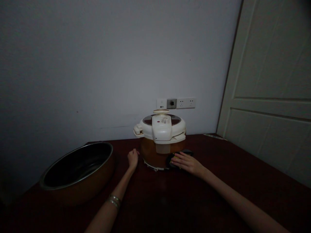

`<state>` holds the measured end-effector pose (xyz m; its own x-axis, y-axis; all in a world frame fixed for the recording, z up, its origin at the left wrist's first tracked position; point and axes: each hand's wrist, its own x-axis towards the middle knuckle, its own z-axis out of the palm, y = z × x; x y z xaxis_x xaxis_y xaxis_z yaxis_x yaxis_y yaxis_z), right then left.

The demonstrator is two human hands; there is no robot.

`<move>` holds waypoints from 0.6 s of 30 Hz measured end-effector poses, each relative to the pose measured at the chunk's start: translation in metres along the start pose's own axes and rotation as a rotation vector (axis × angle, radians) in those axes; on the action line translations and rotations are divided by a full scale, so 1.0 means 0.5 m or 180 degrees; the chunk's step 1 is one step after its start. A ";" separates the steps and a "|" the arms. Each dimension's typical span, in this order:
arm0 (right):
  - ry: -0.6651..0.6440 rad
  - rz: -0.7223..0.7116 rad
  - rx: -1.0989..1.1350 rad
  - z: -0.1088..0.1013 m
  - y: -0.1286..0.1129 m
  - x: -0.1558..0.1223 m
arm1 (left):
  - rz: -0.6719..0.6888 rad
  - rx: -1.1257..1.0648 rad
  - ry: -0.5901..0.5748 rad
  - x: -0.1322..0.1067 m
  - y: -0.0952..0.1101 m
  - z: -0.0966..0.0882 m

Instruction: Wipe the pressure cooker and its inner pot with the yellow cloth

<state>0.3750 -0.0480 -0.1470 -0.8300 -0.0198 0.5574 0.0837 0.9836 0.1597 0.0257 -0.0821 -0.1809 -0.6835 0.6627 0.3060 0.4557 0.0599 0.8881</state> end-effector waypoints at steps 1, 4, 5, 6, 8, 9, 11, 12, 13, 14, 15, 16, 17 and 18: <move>0.0213 0.0195 0.0062 0.011 0.002 -0.011 | 0.0001 -0.0003 -0.0004 0.000 0.000 0.000; 0.1139 0.0910 0.0347 0.052 -0.003 -0.027 | -0.0002 -0.0039 -0.0004 -0.001 0.002 0.001; 0.1536 0.1280 0.0481 0.063 -0.004 -0.024 | -0.0007 -0.0060 -0.0002 -0.001 0.002 0.001; 0.1951 0.1724 0.0653 0.071 -0.004 -0.016 | -0.0014 -0.0086 0.0000 -0.001 0.003 0.001; 0.2685 0.2665 0.1189 0.075 0.008 0.010 | -0.0031 -0.0151 0.0006 -0.002 0.005 0.000; 0.2944 0.3079 0.1554 0.072 0.019 0.026 | -0.0040 -0.0190 0.0010 -0.002 0.005 0.000; 0.3195 0.3632 0.2243 0.059 0.053 0.060 | -0.0059 -0.0288 0.0011 -0.004 0.008 -0.001; 0.3231 0.3782 0.2487 0.053 0.072 0.073 | -0.0071 -0.0351 0.0009 -0.005 0.009 -0.001; 0.3245 0.3881 0.2641 0.048 0.090 0.084 | -0.0086 -0.0422 0.0012 -0.006 0.011 -0.002; 0.3250 0.3947 0.2721 0.046 0.104 0.092 | -0.0102 -0.0497 0.0021 -0.007 0.012 -0.002; 0.3254 0.3981 0.2757 0.047 0.113 0.097 | -0.0119 -0.0574 0.0039 -0.008 0.014 -0.003; 0.3276 0.4008 0.2791 0.051 0.114 0.099 | -0.0136 -0.0645 0.0060 -0.008 0.016 -0.003; 0.3324 0.4014 0.2794 0.058 0.108 0.098 | -0.0152 -0.0708 0.0079 -0.008 0.018 -0.003; 0.3386 0.4004 0.2773 0.067 0.095 0.096 | -0.0162 -0.0761 0.0088 -0.009 0.019 -0.004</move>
<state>0.3205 0.0039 -0.1399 0.1658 0.9490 0.2681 -0.2587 0.3042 -0.9168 0.0320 -0.0858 -0.1730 -0.7188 0.6426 0.2652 0.2746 -0.0881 0.9575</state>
